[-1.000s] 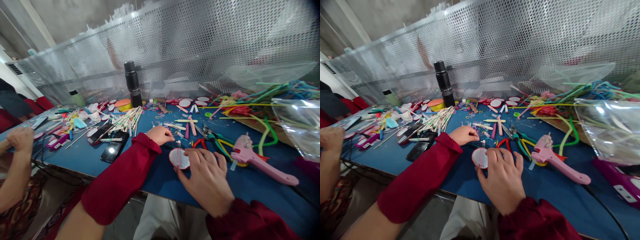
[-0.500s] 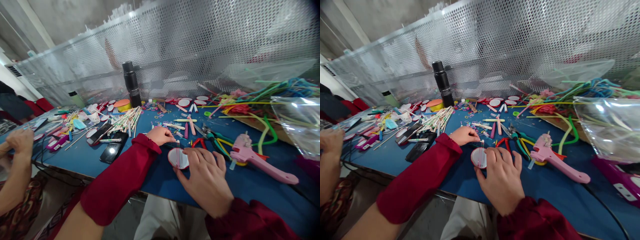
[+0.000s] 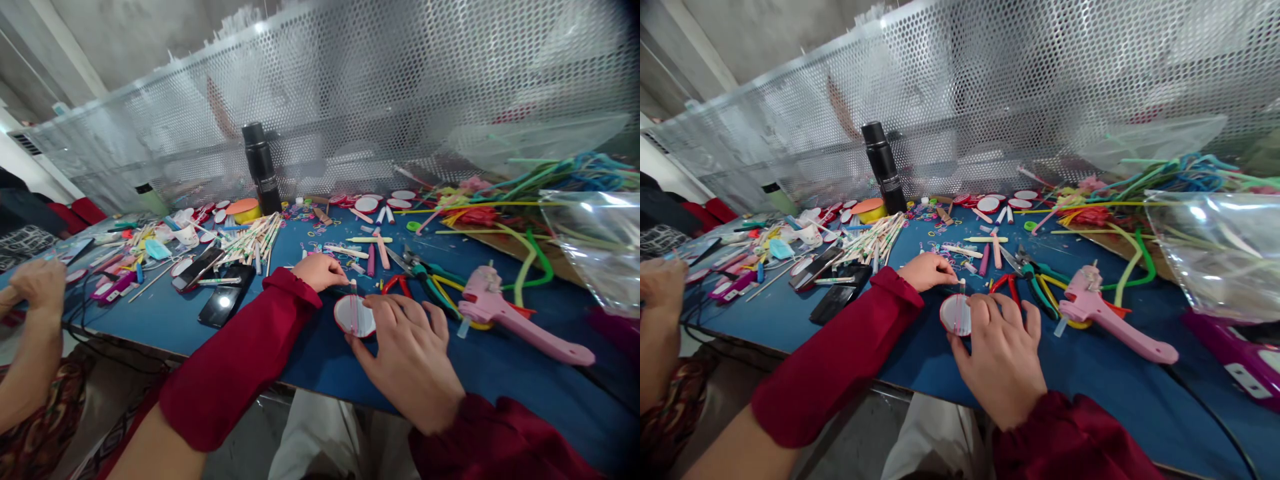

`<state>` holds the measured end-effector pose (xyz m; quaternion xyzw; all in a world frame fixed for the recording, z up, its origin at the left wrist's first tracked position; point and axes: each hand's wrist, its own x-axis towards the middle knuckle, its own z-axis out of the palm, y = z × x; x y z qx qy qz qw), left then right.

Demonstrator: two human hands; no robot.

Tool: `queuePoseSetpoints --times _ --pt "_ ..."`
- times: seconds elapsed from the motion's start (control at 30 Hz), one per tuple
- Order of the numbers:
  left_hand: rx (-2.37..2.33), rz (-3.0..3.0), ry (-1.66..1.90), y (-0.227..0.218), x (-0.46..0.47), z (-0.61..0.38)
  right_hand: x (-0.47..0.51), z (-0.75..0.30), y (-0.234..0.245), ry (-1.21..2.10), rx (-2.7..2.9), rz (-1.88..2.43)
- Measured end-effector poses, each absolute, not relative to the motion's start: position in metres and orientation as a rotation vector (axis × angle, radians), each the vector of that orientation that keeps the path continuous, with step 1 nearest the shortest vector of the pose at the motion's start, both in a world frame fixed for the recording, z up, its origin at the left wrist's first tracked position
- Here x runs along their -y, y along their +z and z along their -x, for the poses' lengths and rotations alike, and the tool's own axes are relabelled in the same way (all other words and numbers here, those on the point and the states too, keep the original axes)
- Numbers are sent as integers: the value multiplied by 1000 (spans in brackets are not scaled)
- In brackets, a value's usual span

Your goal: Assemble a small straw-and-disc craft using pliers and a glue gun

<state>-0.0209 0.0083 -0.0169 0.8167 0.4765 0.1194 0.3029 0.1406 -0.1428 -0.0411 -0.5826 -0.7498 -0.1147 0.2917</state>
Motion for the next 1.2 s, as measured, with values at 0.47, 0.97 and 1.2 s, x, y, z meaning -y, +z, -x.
queuePoseSetpoints --times 0.47,0.97,1.2 --pt "-1261 -2171 317 -18 -8 20 143 -140 -41 -275 2001 1567" --pt "-1345 -2188 415 -9 -8 30 144 -140 -42 -284 1985 1566" --pt "-1319 -2428 650 -1 -5 16 154 -167 -32 -369 1858 1509"
